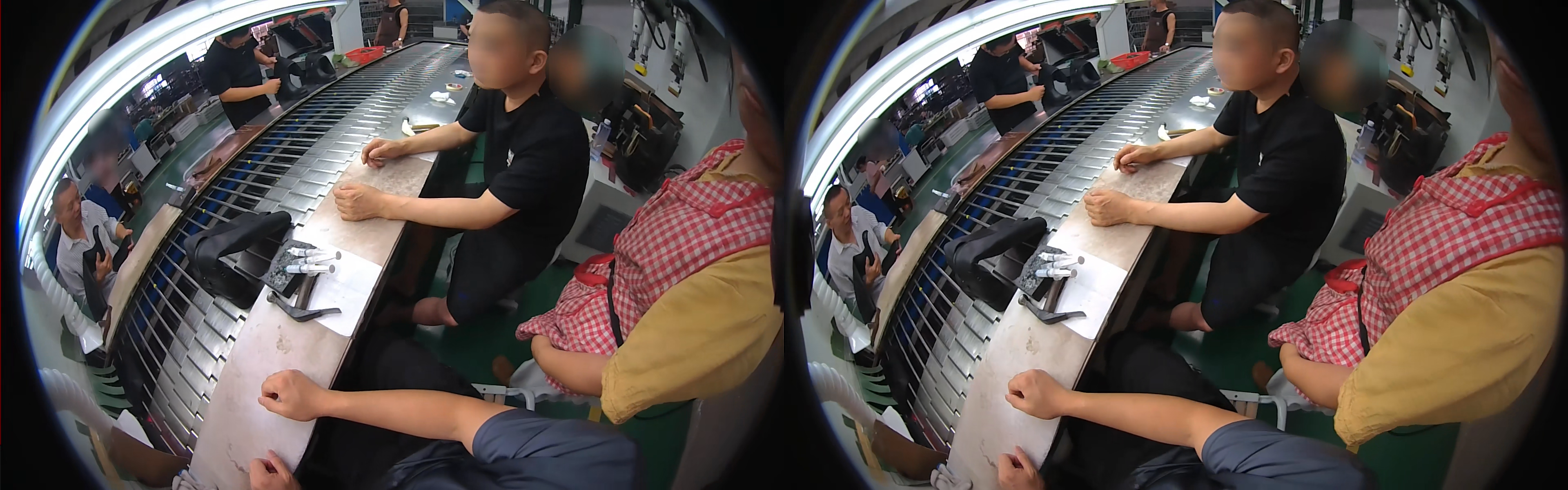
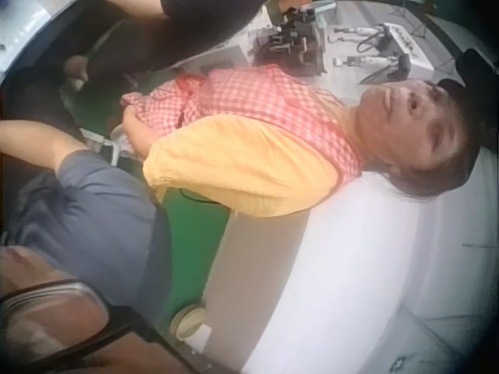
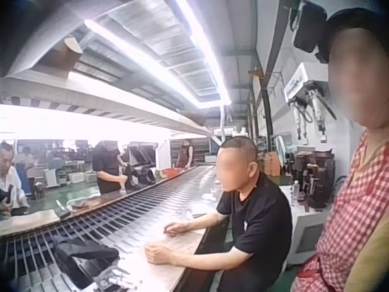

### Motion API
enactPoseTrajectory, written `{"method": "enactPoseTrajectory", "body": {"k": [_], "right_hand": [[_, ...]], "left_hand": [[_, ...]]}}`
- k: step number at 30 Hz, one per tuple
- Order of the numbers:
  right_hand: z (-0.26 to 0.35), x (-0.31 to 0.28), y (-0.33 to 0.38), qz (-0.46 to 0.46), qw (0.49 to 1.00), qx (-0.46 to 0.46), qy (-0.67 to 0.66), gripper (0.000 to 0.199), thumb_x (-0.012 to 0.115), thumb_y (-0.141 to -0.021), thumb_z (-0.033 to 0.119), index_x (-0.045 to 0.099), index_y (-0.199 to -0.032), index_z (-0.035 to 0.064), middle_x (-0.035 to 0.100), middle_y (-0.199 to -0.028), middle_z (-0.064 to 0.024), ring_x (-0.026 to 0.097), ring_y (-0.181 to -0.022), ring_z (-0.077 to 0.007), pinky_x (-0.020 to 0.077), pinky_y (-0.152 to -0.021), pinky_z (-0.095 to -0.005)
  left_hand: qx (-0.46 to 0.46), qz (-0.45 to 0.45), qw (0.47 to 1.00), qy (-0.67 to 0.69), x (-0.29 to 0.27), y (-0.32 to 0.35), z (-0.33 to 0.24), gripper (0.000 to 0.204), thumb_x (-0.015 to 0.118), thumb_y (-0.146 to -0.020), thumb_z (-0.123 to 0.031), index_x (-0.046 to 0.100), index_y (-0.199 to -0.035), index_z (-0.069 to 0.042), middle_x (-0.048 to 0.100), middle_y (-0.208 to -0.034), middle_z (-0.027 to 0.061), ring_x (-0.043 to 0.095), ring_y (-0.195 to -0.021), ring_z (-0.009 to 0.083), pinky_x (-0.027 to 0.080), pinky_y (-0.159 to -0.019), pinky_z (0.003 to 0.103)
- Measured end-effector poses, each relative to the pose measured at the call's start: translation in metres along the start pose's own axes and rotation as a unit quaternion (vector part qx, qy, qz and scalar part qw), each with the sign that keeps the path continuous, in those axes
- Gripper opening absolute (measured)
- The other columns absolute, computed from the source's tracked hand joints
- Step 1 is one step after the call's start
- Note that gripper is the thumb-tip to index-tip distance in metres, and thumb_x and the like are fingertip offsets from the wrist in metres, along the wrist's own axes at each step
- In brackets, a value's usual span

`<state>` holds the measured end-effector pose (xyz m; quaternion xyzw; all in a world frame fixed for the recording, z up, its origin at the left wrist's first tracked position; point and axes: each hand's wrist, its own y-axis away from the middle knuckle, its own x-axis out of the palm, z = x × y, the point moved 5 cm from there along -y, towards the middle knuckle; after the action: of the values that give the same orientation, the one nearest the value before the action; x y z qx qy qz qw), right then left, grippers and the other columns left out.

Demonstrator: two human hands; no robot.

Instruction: The person retrieves shoe soles and boot uppers from a conveyor belt, then aligns and attaches the soles onto the boot uppers by pressing them together by hand.

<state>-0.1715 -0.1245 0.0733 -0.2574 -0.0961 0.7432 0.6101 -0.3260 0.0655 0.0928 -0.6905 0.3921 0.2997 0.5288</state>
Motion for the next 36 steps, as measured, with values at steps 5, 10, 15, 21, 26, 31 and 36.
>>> {"method": "enactPoseTrajectory", "body": {"k": [5, 10, 15, 21, 26, 31, 36], "right_hand": [[0.004, -0.013, 0.002, -0.01, 0.999, -0.033, 0.011, 0.024, 0.072, -0.094, 0.019, 0.07, -0.081, -0.0008, 0.069, -0.078, -0.0189, 0.068, -0.074, -0.0381, 0.0531, -0.069, -0.0458], [0.006, -0.005, -0.005, -0.003, 1.0, -0.021, -0.017, 0.028, 0.071, -0.094, 0.021, 0.065, -0.076, -0.0002, 0.066, -0.078, -0.0214, 0.066, -0.077, -0.0427, 0.0516, -0.071, -0.0499], [-0.025, -0.01, -0.007, 0.027, 0.998, -0.049, 0.01, 0.015, 0.075, -0.094, 0.015, 0.074, -0.088, 0.0014, 0.074, -0.088, -0.0183, 0.072, -0.081, -0.036, 0.0574, -0.074, -0.0435], [-0.028, -0.045, -0.006, 0.003, 0.999, 0.004, -0.039, 0.007, 0.076, -0.094, 0.006, 0.078, -0.094, -0.0007, 0.079, -0.094, -0.0162, 0.077, -0.085, -0.0287, 0.0588, -0.076, -0.0364], [-0.038, -0.044, -0.006, 0.074, 0.996, 0.007, -0.043, 0.008, 0.076, -0.095, 0.006, 0.078, -0.095, -0.0016, 0.079, -0.092, -0.0149, 0.076, -0.084, -0.0259, 0.0582, -0.077, -0.0339], [-0.05, -0.06, -0.006, 0.078, 0.995, 0.017, -0.055, 0.009, 0.075, -0.095, 0.005, 0.077, -0.095, -0.003, 0.08, -0.094, -0.0156, 0.076, -0.086, -0.0253, 0.0582, -0.079, -0.0335], [-0.061, -0.067, -0.006, 0.042, 0.995, 0.02, -0.091, 0.009, 0.073, -0.096, 0.004, 0.077, -0.094, -0.0038, 0.08, -0.098, -0.0161, 0.077, -0.089, -0.0243, 0.0585, -0.081, -0.033]], "left_hand": [[0.002, 0.007, 1.0, 0.005, -0.002, 0.0, -0.01, 0.038, 0.073, -0.101, -0.036, 0.068, -0.077, -0.006, 0.067, -0.074, 0.0163, 0.065, -0.069, 0.0396, 0.051, -0.064, 0.05], [-0.007, -0.016, 1.0, 0.011, 0.018, -0.003, 0.013, 0.037, 0.076, -0.098, -0.028, 0.059, -0.075, -0.004, 0.059, -0.07, 0.0161, 0.059, -0.063, 0.0381, 0.045, -0.059, 0.049], [-0.016, -0.008, 1.0, 0.025, 0.038, -0.013, 0.007, 0.041, 0.079, -0.091, -0.027, 0.053, -0.066, -0.007, 0.054, -0.065, 0.015, 0.056, -0.06, 0.0394, 0.042, -0.057, 0.052], [0.005, -0.027, 0.997, 0.073, 0.056, -0.03, -0.017, 0.037, 0.085, -0.085, -0.019, 0.055, -0.068, -0.01, 0.055, -0.064, 0.0096, 0.058, -0.057, 0.0325, 0.044, -0.053, 0.045], [0.011, -0.039, 0.997, 0.071, 0.064, -0.026, -0.018, 0.035, 0.087, -0.083, -0.018, 0.057, -0.069, -0.011, 0.056, -0.064, 0.0067, 0.058, -0.055, 0.0284, 0.044, -0.051, 0.041], [0.015, -0.036, 0.996, 0.078, 0.079, -0.029, -0.03, 0.034, 0.087, -0.083, -0.017, 0.057, -0.069, -0.011, 0.056, -0.063, 0.0064, 0.058, -0.055, 0.0284, 0.044, -0.051, 0.041], [0.017, -0.031, 0.996, 0.079, 0.084, -0.033, -0.033, 0.034, 0.087, -0.083, -0.017, 0.056, -0.068, -0.011, 0.055, -0.063, 0.0064, 0.057, -0.055, 0.0283, 0.043, -0.05, 0.041]]}}
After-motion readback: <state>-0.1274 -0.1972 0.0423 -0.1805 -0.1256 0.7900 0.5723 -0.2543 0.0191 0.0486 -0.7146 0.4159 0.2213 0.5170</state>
